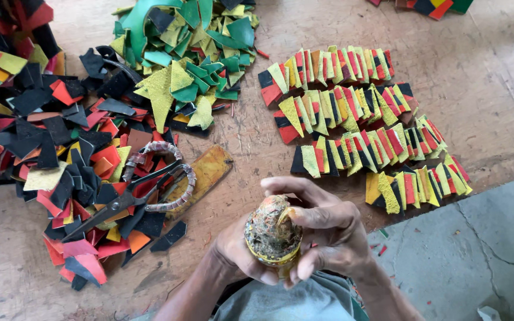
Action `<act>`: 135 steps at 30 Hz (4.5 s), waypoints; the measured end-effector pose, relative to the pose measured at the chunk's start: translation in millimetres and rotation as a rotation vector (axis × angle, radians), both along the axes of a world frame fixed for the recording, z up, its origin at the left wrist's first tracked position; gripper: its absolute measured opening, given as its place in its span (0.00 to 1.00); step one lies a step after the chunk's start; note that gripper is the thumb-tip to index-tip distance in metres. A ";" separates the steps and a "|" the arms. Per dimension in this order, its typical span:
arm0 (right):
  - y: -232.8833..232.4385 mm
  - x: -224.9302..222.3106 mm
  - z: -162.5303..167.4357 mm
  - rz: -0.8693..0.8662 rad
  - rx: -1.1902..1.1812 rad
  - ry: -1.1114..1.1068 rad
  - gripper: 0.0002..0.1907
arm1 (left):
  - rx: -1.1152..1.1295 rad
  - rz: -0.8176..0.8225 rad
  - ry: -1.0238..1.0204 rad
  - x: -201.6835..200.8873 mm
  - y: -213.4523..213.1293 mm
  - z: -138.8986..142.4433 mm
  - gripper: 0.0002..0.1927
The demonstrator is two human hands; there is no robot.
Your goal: The person sits at a workbench covered with piles of cut multicolored foam pieces and assembles them into rows. They pick up individual red, yellow, green and black pieces, dip or press them against a small jar of glue, and press pairs of pieces together, adding each joined piece to growing rows of layered foam pieces on the table.
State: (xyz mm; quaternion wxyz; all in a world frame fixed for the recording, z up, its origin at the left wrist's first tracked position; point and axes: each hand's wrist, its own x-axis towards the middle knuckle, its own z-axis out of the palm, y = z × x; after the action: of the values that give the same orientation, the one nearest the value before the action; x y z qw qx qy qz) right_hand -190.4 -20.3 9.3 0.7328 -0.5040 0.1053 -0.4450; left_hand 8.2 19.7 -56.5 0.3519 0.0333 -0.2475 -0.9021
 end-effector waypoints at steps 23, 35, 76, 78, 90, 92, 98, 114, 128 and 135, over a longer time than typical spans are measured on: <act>-31.6 -30.7 54.8 0.112 -0.356 0.586 0.38 | -0.356 -0.054 -0.310 11.3 -27.0 40.0 0.29; -24.8 -26.2 77.6 -0.057 -1.253 1.299 0.31 | -0.713 0.134 -1.505 -5.9 -27.2 108.2 0.17; 4.4 -1.3 19.3 -0.410 -0.213 0.705 0.09 | -0.124 0.627 -0.872 -17.4 -11.6 58.5 0.33; 3.2 -2.9 18.2 -0.450 -0.199 0.754 0.08 | -0.144 0.634 -0.887 -17.7 -12.0 56.7 0.34; -5.9 -22.7 4.4 -0.401 -0.029 0.690 0.05 | -0.452 0.772 -0.945 -20.4 -10.3 36.8 0.40; -4.6 -21.3 2.3 -0.401 0.013 0.603 0.08 | -0.404 0.761 -0.914 -21.8 -8.3 37.6 0.39; 5.0 -4.8 -0.4 -0.550 -0.528 0.840 0.23 | -0.171 0.751 -0.916 -31.9 -9.9 42.4 0.38; -23.6 -32.6 49.6 -0.335 -0.323 0.552 0.10 | -0.483 0.817 -1.030 -24.1 2.8 46.0 0.38; 9.5 -17.5 -6.0 -0.182 -0.077 0.514 0.15 | -0.614 1.039 -1.220 -28.0 -13.7 39.5 0.37; 5.4 -13.4 -9.6 -0.131 0.204 0.392 0.18 | -0.680 1.153 -1.224 -32.6 -10.4 33.4 0.38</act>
State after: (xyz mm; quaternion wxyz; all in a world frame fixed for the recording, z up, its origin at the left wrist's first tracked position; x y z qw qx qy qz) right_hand -203.9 -15.0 -0.3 0.7149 -0.4962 0.3227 -0.3722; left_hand -24.4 9.3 -23.1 0.5470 0.5199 -0.5891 -0.2889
